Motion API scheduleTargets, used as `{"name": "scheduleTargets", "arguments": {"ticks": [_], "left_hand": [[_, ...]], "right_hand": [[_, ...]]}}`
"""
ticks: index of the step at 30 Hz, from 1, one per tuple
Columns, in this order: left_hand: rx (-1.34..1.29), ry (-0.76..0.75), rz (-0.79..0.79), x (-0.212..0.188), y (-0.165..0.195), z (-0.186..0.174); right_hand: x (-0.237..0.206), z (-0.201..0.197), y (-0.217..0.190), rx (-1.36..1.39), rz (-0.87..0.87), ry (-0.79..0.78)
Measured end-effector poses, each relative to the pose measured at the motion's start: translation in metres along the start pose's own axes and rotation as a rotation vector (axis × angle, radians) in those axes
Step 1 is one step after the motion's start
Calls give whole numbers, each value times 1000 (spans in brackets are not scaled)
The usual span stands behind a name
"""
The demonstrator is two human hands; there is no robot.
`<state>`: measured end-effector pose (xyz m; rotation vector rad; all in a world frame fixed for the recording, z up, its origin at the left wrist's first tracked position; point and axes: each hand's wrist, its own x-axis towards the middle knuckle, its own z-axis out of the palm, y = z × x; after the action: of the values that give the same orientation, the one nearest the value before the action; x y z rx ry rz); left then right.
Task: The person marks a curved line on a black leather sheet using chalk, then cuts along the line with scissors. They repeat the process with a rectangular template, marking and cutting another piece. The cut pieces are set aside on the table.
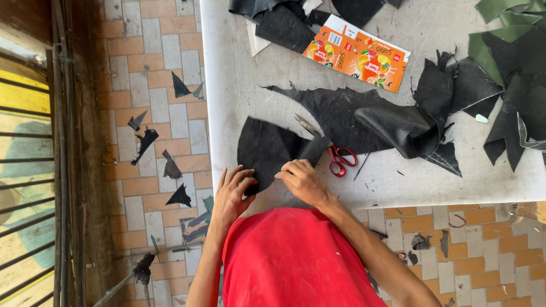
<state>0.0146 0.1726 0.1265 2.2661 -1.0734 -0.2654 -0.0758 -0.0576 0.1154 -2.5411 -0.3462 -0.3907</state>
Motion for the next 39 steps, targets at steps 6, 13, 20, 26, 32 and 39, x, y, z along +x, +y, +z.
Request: {"name": "scheduleTargets", "arguments": {"ticks": [6, 13, 20, 26, 32, 39], "left_hand": [[160, -40, 1, -33, -23, 42], [57, -70, -64, -39, -30, 50], [7, -52, -101, -49, -28, 56], [-28, 47, -220, -55, -18, 52], [-121, 193, -388, -57, -5, 48], [9, 210, -557, -42, 11, 44]], "right_hand": [[-31, 37, 17, 54, 131, -196], [-24, 43, 22, 100, 119, -230], [-22, 56, 37, 50, -52, -251], [-12, 56, 37, 109, -22, -305], [11, 48, 29, 243, 237, -439], [36, 57, 28, 212, 542, -622]]}}
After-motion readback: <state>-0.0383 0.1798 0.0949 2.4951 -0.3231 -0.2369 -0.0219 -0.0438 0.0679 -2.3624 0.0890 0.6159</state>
